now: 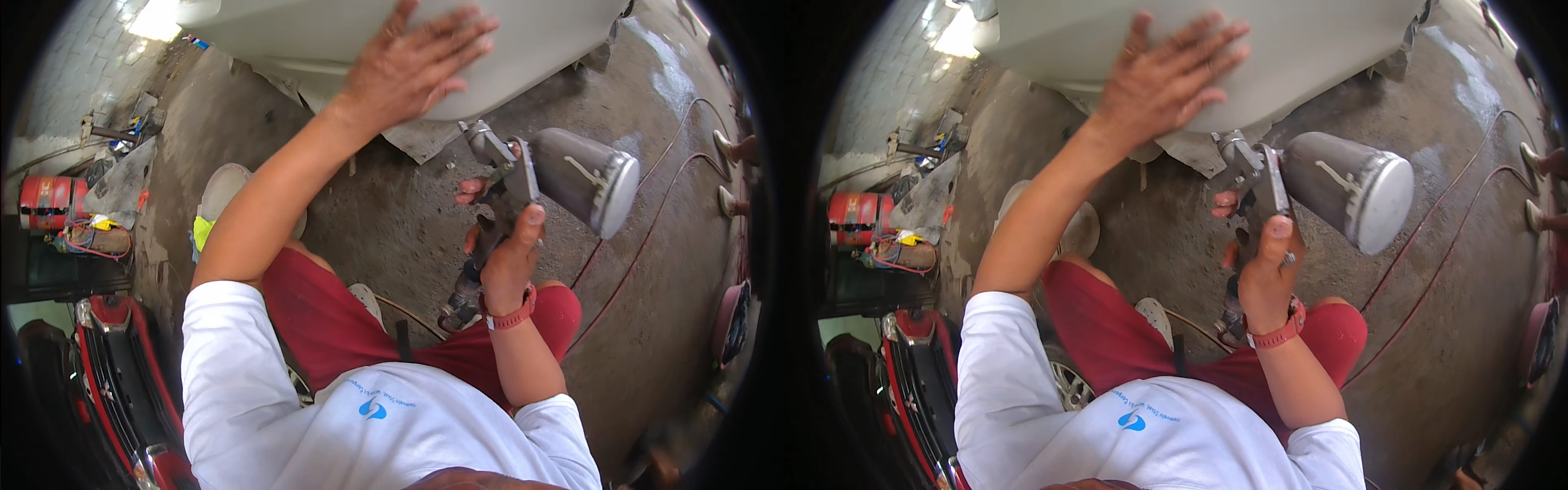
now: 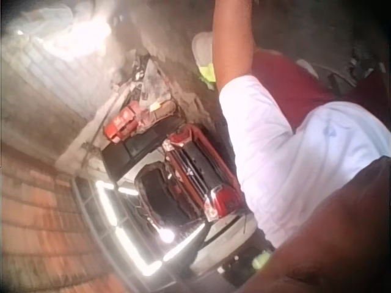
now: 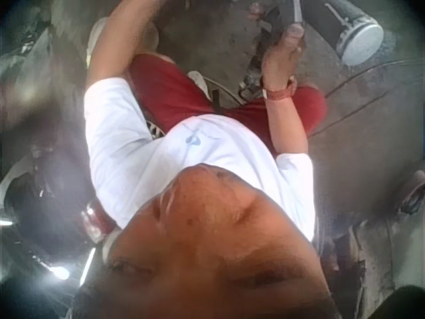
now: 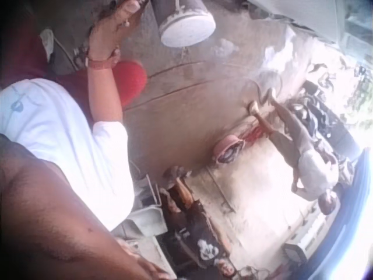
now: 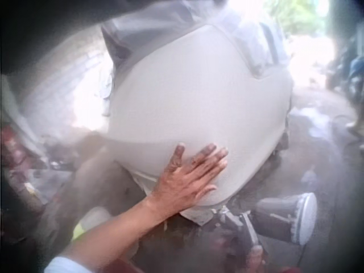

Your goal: The person sands a white car bumper with a sanding block, wipes it with a yellow cloth, and then sprays it with a paint gun. The person works on the lower edge of the bumper while sitting on the floor.

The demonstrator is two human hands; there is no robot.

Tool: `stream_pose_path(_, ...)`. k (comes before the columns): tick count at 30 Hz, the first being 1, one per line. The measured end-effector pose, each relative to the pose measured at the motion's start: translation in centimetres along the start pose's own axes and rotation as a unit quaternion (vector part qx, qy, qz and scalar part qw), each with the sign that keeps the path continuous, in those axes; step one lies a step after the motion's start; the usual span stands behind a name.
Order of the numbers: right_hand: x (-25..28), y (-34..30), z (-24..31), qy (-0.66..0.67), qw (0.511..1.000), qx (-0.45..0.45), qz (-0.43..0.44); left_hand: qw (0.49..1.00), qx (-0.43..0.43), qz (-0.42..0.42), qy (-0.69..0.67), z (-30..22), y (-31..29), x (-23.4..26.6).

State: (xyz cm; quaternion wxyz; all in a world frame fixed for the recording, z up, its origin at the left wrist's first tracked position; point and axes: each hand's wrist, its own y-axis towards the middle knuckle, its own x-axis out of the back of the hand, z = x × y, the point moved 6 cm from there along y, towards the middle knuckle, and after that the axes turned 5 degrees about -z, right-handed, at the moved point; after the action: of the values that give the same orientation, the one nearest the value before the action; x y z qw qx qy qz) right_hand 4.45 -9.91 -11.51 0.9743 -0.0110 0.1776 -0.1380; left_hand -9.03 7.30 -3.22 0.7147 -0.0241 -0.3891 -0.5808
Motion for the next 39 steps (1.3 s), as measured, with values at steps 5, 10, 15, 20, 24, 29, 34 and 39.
stream_pose_path(5,-2.2,-1.9,1.3,-0.019,0.999,0.021,-0.019,0.985,0.110,-0.104,-0.078,3.2,2.5,0.9)
stream_pose_path(10,-4.6,-3.9,1.5,-0.053,0.998,0.038,-0.021,0.998,-0.009,-0.022,0.055,-6.0,-3.3,-5.5)
stream_pose_path(15,-6.3,-5.4,-0.8,-0.098,0.995,-0.003,-0.020,0.998,-0.050,-0.018,-0.042,-8.5,-10.8,-10.1)
stream_pose_path(20,-6.0,-6.9,-2.7,-0.129,0.991,-0.016,-0.025,0.994,-0.037,-0.020,-0.103,-3.3,-16.4,-13.1)
stream_pose_path(24,-5.5,-9.3,-3.6,-0.151,0.987,-0.012,-0.055,0.970,0.098,0.077,-0.210,4.2,-23.9,-15.9)
stream_pose_path(29,-5.7,-11.4,-3.8,-0.176,0.979,0.001,-0.106,0.867,0.398,-0.093,-0.286,6.7,-26.7,-15.8)
stream_pose_path(34,-7.6,-11.7,-4.4,-0.215,0.960,-0.010,-0.178,0.788,0.418,-0.115,-0.437,-5.3,-16.9,-12.1)
stream_pose_path(39,-10.0,-11.1,-4.2,-0.184,0.968,0.012,-0.172,0.871,0.177,0.055,-0.455,-15.0,-9.5,-7.6)
